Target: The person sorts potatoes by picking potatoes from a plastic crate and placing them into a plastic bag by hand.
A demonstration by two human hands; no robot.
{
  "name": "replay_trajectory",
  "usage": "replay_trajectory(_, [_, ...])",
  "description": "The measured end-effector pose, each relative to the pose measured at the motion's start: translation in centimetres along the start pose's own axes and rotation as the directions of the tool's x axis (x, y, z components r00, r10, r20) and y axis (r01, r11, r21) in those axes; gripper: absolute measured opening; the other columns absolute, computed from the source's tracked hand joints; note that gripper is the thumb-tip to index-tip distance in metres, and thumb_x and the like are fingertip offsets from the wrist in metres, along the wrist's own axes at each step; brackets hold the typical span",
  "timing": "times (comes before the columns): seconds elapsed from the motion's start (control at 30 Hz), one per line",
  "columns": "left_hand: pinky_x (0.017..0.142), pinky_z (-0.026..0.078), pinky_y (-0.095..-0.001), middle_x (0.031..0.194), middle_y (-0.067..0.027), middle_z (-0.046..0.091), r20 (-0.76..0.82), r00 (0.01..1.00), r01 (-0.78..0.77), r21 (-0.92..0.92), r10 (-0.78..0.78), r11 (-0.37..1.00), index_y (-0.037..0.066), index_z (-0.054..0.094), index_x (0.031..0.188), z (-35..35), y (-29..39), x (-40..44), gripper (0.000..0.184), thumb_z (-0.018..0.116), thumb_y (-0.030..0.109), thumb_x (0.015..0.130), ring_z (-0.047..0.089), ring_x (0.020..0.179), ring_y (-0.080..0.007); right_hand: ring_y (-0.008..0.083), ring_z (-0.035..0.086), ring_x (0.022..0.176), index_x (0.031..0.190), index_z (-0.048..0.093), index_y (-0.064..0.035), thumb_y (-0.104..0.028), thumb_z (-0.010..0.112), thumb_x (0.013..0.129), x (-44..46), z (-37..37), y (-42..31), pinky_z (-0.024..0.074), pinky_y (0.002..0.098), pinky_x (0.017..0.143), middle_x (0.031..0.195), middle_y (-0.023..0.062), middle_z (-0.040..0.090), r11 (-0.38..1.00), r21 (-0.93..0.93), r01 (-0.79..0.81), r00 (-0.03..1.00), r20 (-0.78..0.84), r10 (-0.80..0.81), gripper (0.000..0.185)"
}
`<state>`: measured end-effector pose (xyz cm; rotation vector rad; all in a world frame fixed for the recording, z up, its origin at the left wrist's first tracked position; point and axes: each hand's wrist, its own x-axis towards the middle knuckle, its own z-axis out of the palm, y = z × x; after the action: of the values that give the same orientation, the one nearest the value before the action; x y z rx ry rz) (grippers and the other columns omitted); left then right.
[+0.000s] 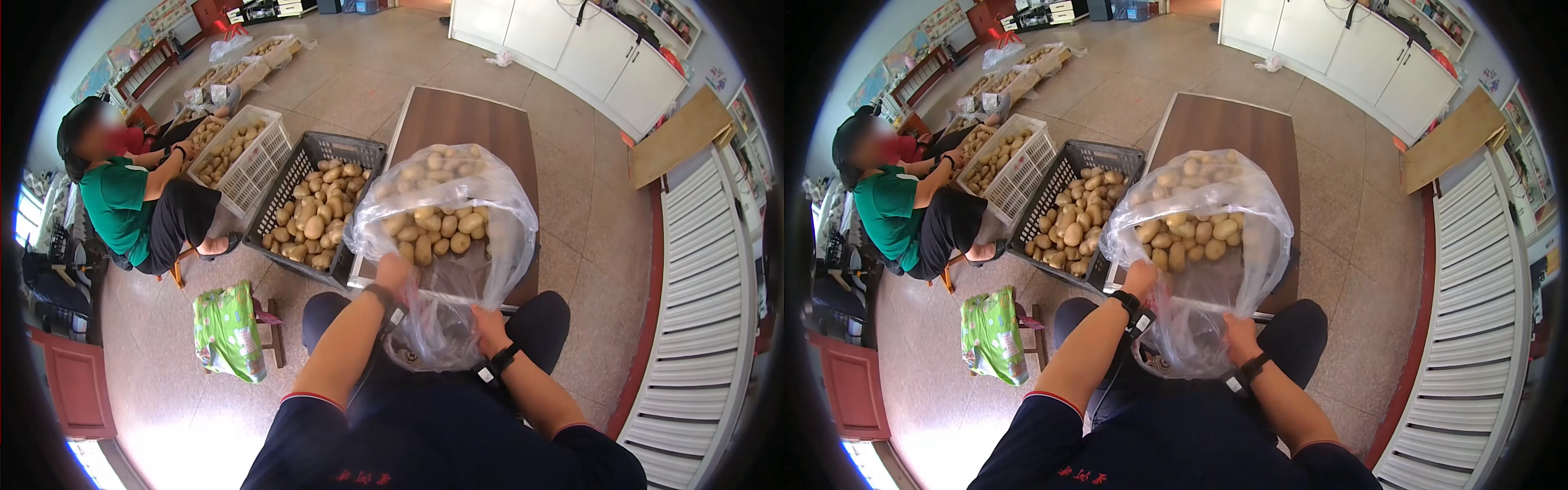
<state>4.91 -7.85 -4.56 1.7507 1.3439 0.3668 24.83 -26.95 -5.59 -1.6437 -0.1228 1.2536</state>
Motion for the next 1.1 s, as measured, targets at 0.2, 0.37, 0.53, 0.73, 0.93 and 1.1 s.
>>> replay_trajectory(0.2, [0.065, 0.050, -0.0359, 0.078, -0.0078, 0.069, 0.096, 0.948, -0.242, 0.837, 0.304, 0.491, 0.016, 0.073, 0.072, -0.5, -0.4, 0.1, 0.014, 0.069, 0.029, 0.069, 0.067, 0.075, -0.0272, 0.0272, 0.059, 0.095, 0.120, 0.048, 0.0062, -0.013, 0.071, 0.079, 1.0, -1.5, -3.4, 0.0473, 0.0374, 0.086, 0.110, 0.0148, 0.059, 0.731, -0.523, 0.439, 0.741, -0.250, -0.624, 0.051])
replay_trajectory(0.37, [0.069, 0.051, -0.0352, 0.079, -0.0089, 0.069, 0.050, 0.980, -0.148, 0.836, 0.194, 0.529, 0.012, 0.073, 0.075, -0.3, -1.6, 1.0, 0.012, 0.068, 0.023, 0.071, 0.067, 0.080, -0.0273, 0.0291, 0.050, 0.112, 0.122, 0.048, 0.0029, -0.010, 0.070, 0.077, -3.9, 1.5, -10.1, 0.0405, 0.0393, 0.096, 0.120, 0.0177, 0.051, 0.379, -0.626, 0.682, 0.467, -0.026, -0.884, 0.052])
replay_trajectory(0.53, [0.070, 0.052, -0.0334, 0.080, -0.0096, 0.069, -0.184, 0.980, 0.156, 0.480, -0.075, 0.863, 0.010, 0.073, 0.080, -0.5, -3.6, 2.3, 0.013, 0.070, 0.020, 0.071, 0.068, 0.080, -0.0266, 0.0259, 0.059, 0.096, 0.118, 0.053, -0.0006, -0.010, 0.067, 0.080, -1.6, 4.1, -8.8, 0.0476, 0.0388, 0.084, 0.112, 0.0139, 0.056, 0.571, -0.402, 0.715, 0.695, 0.327, -0.640, 0.042])
replay_trajectory(0.73, [0.085, 0.051, -0.0386, 0.096, -0.0166, 0.067, -0.089, 0.989, 0.145, 0.722, -0.117, 0.677, 0.002, 0.067, 0.095, -4.1, -2.4, 3.0, 0.030, 0.070, 0.018, 0.070, 0.066, 0.091, -0.0350, 0.0224, 0.062, 0.083, 0.115, 0.055, 0.0008, -0.013, 0.067, 0.081, -0.5, 7.7, -9.1, 0.0499, 0.0330, 0.074, 0.108, 0.0152, 0.056, 0.396, -0.482, 0.782, 0.624, 0.618, -0.479, 0.039])
replay_trajectory(0.93, [0.078, 0.050, -0.0363, 0.104, -0.0180, 0.063, -0.678, 0.637, 0.183, -0.331, -0.368, 0.926, -0.003, 0.058, 0.106, -5.9, 0.2, 2.9, 0.033, 0.062, 0.009, 0.075, 0.063, 0.089, -0.0302, 0.0273, 0.062, 0.084, 0.116, 0.056, 0.0001, -0.014, 0.065, 0.083, 1.4, 9.9, -8.2, 0.0495, 0.0352, 0.076, 0.110, 0.0154, 0.056, 0.213, -0.526, 0.823, 0.556, 0.670, -0.493, 0.037])
replay_trajectory(1.1, [0.076, 0.048, -0.0320, 0.101, -0.0098, 0.061, -0.324, 0.871, 0.071, -0.659, -0.368, 0.749, 0.002, 0.059, 0.107, -8.2, 2.9, 1.7, 0.028, 0.061, 0.011, 0.081, 0.060, 0.086, -0.0221, 0.0362, 0.056, 0.103, 0.112, 0.055, -0.0049, -0.017, 0.053, 0.084, 0.2, 11.5, -7.4, 0.0469, 0.0447, 0.085, 0.113, 0.0141, 0.055, 0.065, -0.523, 0.850, 0.506, 0.775, -0.379, 0.030])
